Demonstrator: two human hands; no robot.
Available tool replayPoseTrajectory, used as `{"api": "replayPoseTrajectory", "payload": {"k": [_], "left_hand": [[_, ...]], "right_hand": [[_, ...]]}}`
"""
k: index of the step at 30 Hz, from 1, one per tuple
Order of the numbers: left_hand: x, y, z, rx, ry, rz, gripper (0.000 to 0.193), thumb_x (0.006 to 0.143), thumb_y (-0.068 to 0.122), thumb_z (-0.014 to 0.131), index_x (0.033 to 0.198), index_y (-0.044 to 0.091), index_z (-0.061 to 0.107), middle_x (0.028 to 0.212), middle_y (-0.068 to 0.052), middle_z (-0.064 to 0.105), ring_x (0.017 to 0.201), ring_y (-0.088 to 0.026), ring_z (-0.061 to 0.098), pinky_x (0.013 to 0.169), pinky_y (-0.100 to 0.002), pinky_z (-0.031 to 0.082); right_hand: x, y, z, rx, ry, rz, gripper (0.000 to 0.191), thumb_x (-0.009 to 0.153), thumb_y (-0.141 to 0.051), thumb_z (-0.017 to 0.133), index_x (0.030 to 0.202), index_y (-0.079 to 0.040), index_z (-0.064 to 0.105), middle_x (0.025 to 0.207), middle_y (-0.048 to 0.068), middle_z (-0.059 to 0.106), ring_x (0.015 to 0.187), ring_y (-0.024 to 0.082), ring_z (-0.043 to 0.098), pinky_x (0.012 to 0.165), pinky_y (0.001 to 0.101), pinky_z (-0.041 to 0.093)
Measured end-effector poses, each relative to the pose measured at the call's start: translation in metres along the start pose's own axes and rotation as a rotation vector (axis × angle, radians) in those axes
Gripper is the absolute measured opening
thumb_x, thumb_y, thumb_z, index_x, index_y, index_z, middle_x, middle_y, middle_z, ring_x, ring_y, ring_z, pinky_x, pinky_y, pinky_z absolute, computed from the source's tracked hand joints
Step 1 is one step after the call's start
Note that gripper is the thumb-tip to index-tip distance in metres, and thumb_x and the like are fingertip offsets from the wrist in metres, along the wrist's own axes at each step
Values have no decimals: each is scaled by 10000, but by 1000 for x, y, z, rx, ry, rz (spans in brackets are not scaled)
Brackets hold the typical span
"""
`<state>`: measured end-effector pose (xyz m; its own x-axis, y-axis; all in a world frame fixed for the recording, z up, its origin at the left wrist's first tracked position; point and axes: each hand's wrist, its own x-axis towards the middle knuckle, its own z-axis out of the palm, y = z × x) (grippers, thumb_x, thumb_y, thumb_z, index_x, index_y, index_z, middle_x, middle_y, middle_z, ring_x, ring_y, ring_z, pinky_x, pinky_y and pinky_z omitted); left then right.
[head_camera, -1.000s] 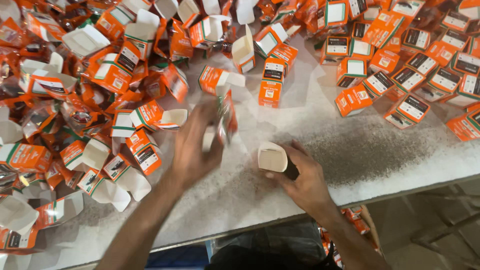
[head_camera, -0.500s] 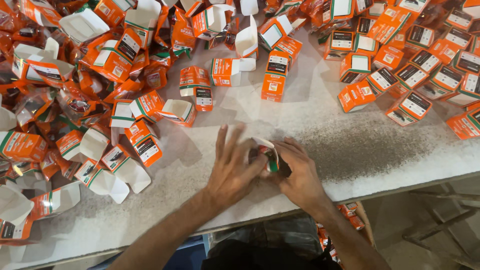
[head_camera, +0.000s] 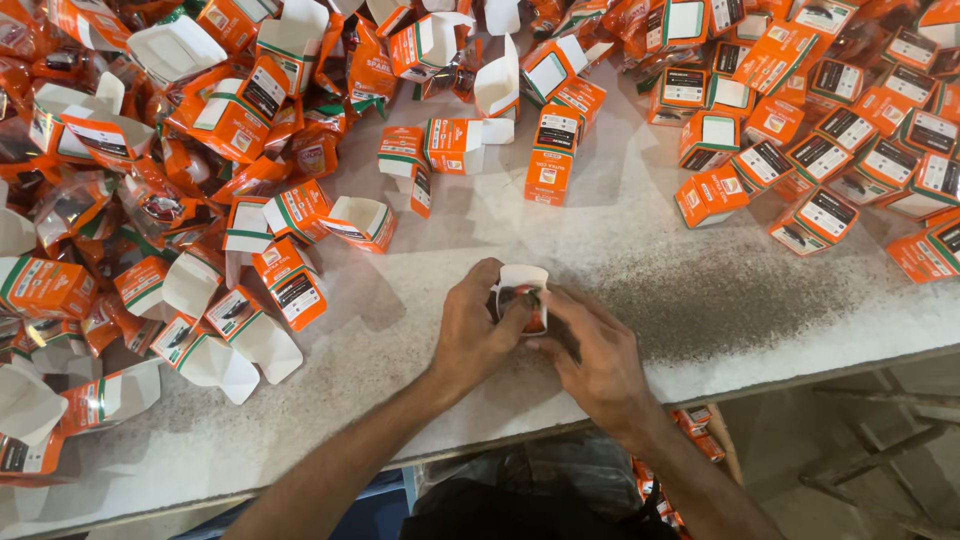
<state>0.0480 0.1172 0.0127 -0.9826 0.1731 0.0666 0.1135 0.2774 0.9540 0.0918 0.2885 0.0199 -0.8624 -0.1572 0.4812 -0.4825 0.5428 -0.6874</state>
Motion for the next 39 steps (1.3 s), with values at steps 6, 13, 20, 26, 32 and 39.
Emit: {"api": "replayPoseTrajectory", "payload": {"k": [6,13,20,26,32,39], "left_hand": [[0,-1,-36,-526,-361,-124,332,852,159,622,1157,30,639,903,-52,711,717,-140,652,642,-302,548],[14,-14,-23,-374,-266,-303,153,934,115,714,1000,-16,668,764,-86,692,595,-123,611,509,-293,514],[-3,-5,-15,-24,-80,58,285,916,74,704,1199,37,716,1037,-160,671,874,-171,645,707,-311,585],[-13,7,-28,232,-125,637,410,887,61,702,1287,30,619,1411,-185,636,1302,-345,642,1004,-404,596],[-16,1,-31,363,-139,708,381,860,61,782,1211,37,636,1415,-163,633,1349,-382,620,1083,-452,569],[-17,-6,-28,444,-157,756,309,862,91,793,1122,49,632,1485,-183,559,1410,-376,542,1124,-446,517]], "right_hand": [[5,0,-3,-134,-99,-42,404,780,-26,807,1160,-70,680,1201,149,703,1065,372,689,864,465,565],[4,0,-5,2,-114,112,475,788,-55,810,1225,-66,622,1199,129,709,1051,350,723,858,434,588],[8,1,-9,-92,-123,-42,525,772,-31,819,1261,-57,632,1269,172,700,1086,379,699,892,451,573],[1,15,-8,-47,-110,25,537,723,39,762,1211,-52,557,1228,184,706,1127,388,708,930,437,592],[-5,23,-1,-38,-106,47,680,729,-25,841,1259,-19,415,1213,197,711,1081,407,705,883,455,571],[-3,15,-4,-105,-150,38,708,739,3,801,1361,-40,463,1200,201,715,1083,390,709,914,453,569]]}}
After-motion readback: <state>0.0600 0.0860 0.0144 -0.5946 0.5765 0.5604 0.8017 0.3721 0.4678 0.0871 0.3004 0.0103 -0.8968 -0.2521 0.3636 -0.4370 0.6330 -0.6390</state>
